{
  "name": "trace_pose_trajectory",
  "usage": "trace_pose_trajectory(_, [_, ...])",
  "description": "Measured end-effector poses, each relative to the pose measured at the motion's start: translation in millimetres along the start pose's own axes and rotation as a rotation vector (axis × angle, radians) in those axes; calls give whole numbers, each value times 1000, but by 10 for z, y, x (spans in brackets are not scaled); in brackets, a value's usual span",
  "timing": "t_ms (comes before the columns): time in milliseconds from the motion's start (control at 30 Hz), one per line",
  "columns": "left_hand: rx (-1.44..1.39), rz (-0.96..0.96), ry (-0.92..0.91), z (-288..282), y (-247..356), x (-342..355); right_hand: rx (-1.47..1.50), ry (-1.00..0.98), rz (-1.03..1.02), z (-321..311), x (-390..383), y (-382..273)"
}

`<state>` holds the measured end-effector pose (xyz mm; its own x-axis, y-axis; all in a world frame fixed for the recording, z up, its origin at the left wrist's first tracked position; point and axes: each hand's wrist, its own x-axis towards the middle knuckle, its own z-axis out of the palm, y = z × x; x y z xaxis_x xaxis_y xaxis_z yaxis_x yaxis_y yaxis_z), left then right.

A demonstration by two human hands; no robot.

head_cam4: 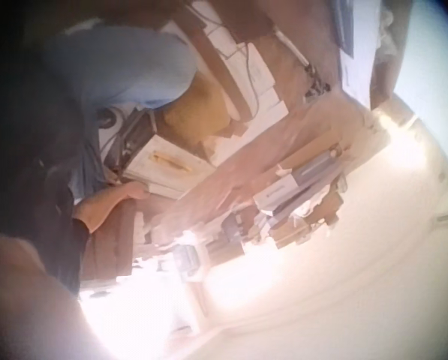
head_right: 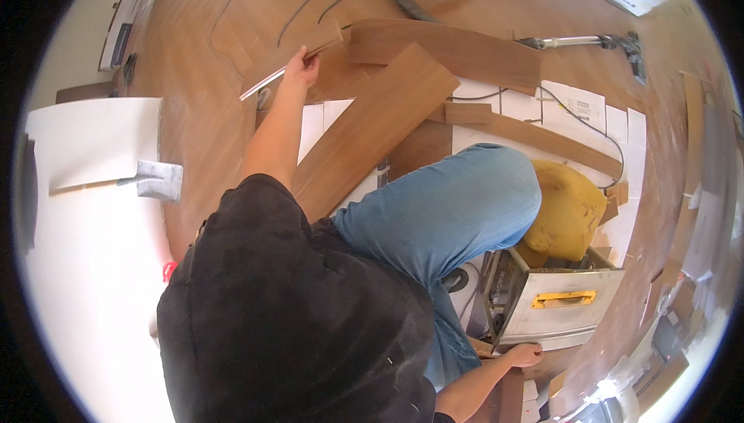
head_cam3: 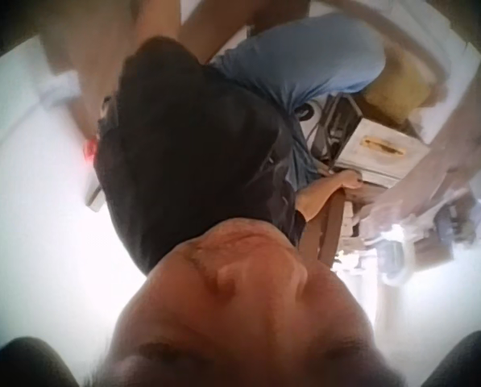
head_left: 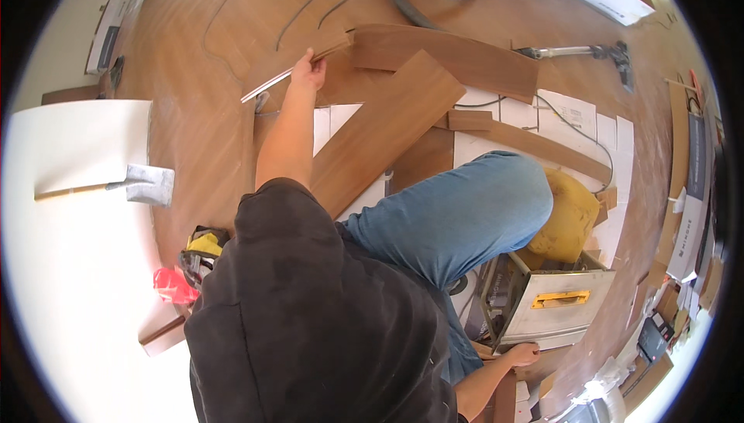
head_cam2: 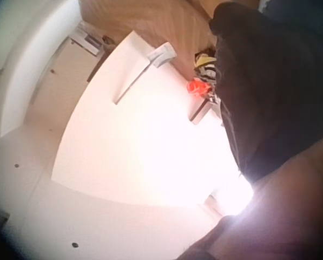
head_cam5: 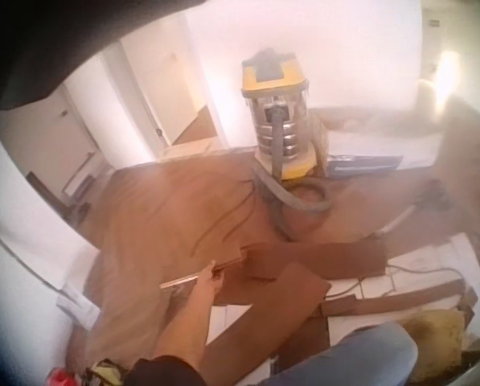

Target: The recorder carries floorboards from a hallway to a work area, uses a table saw to trim them, then returns to a room to tape and install the pieces onto a subfloor.

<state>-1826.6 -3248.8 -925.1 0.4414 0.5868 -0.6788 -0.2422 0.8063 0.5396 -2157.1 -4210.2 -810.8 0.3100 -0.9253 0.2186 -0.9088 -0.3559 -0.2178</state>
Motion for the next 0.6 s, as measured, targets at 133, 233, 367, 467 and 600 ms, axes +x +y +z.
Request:
trace_pose_trajectory(133, [-107, -45, 202, -587, 54, 216, -8, -34, 52, -135, -36, -108])
trace_pose_trajectory(233, [-66, -107, 318, -778, 23, 305, -74, 1, 49, -126, 18, -41])
trace_pose_trajectory(367, [-74, -80, 347, -1012, 262, 385, -129, -34, -49, 165, 123, 138])
trace_pose_trajectory(467, [153, -107, 420, -1121, 292, 189, -217, -27, -117, 229, 348, 270])
trace_pose_trajectory(600, [1029, 215, 110, -629, 331, -190, -107, -56, 7, 292, -39, 302])
